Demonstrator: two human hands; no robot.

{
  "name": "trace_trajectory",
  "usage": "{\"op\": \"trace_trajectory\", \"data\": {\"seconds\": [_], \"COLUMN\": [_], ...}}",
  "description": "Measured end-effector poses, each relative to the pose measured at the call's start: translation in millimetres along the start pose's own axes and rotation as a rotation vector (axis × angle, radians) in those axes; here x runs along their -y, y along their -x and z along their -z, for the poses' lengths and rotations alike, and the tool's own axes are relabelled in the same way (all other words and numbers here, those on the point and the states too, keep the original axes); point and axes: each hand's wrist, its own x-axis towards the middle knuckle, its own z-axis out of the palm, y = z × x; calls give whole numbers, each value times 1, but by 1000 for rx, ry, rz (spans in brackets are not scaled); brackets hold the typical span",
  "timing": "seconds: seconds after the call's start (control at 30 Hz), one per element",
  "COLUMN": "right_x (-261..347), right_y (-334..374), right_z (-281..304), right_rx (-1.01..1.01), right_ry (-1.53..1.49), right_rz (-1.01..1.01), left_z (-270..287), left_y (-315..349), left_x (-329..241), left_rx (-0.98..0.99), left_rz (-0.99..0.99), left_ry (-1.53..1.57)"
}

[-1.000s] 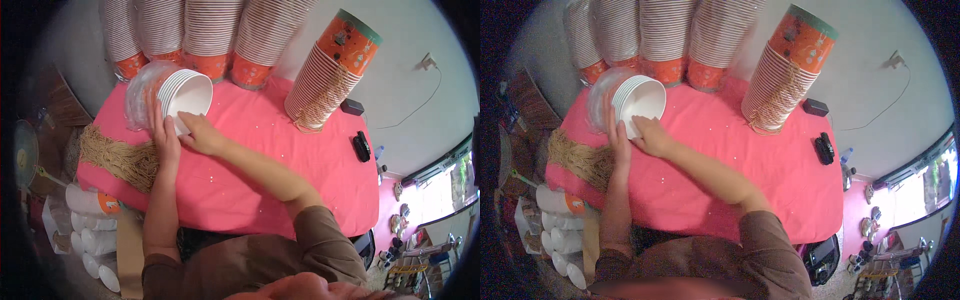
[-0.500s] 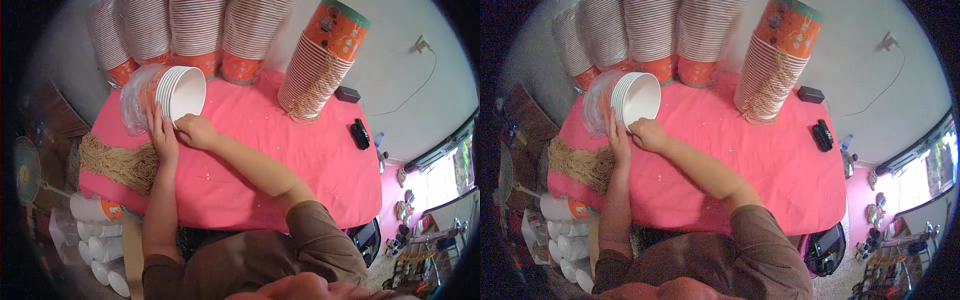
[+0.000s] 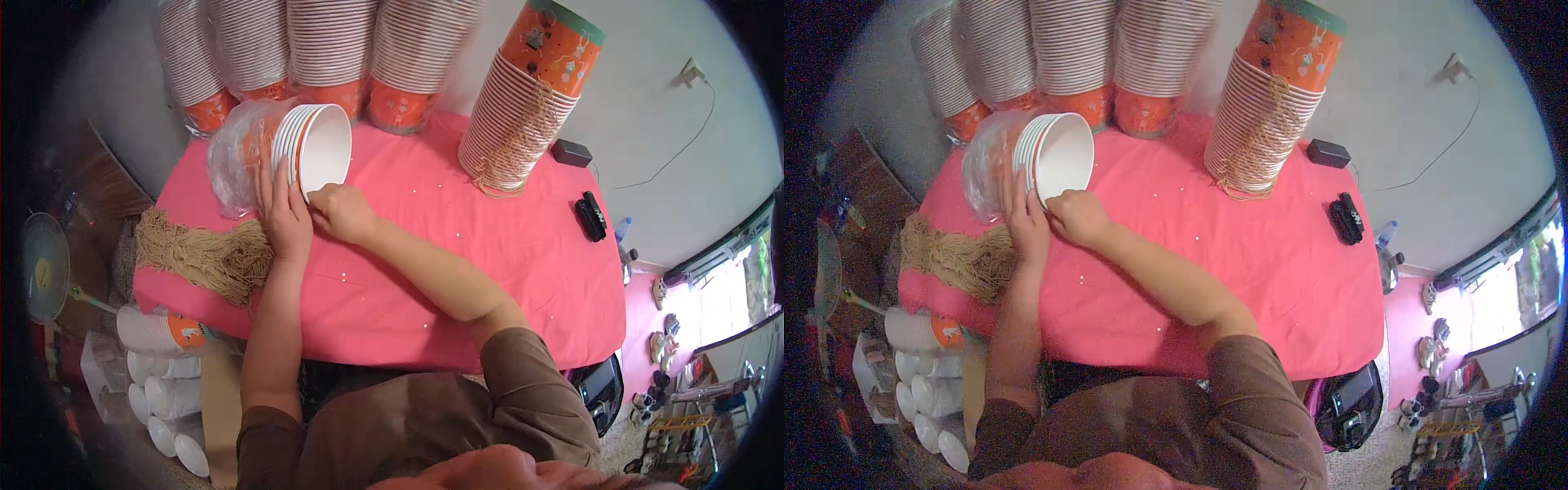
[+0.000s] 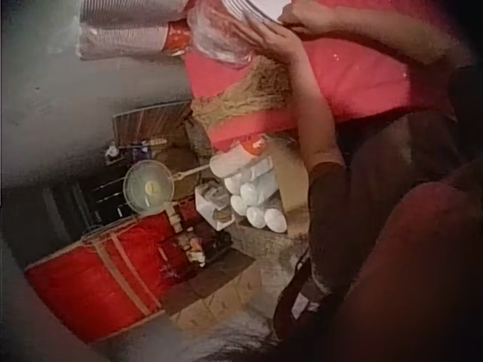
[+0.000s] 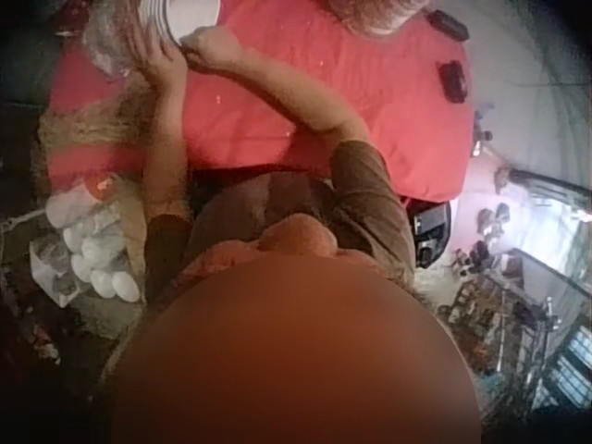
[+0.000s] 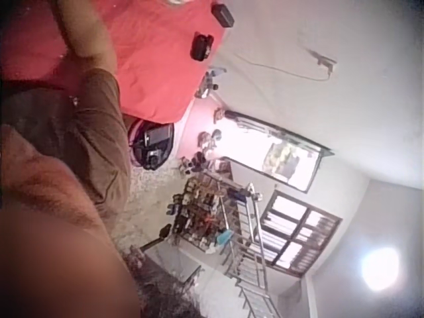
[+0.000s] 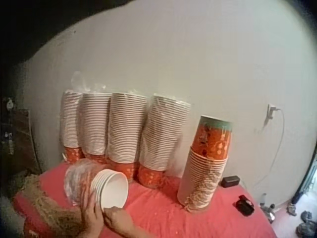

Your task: Attaching string handles to paper buckets at a workstation.

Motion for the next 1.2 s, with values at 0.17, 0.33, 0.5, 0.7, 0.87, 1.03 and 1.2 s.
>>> {"op": "trace_trajectory", "data": {"seconds": [0.17,0.33,0.5,0.7,0.87,1.03,1.2], "right_x": [1,4,8,23,61,84,90], "right_y": [2,4,8,20,22,39,46], "right_z": [4,6,20,77,152,183,173], "right_rx": [24,14,16,41,71,287,438], "right_ry": [16,4,41,102,248,106,116], "right_rz": [-45,-99,-81,57,77,1,-42], "left_z": [2,3,2,10,16,50,95], "left_y": [1,-5,-8,-4,-2,10,41], "left_x": [3,1,12,35,32,-36,-43], "left_rx": [50,13,37,37,10,333,521], "left_rz": [48,-89,-38,148,99,65,76], "left_ry": [53,3,23,98,-191,14,289]}}
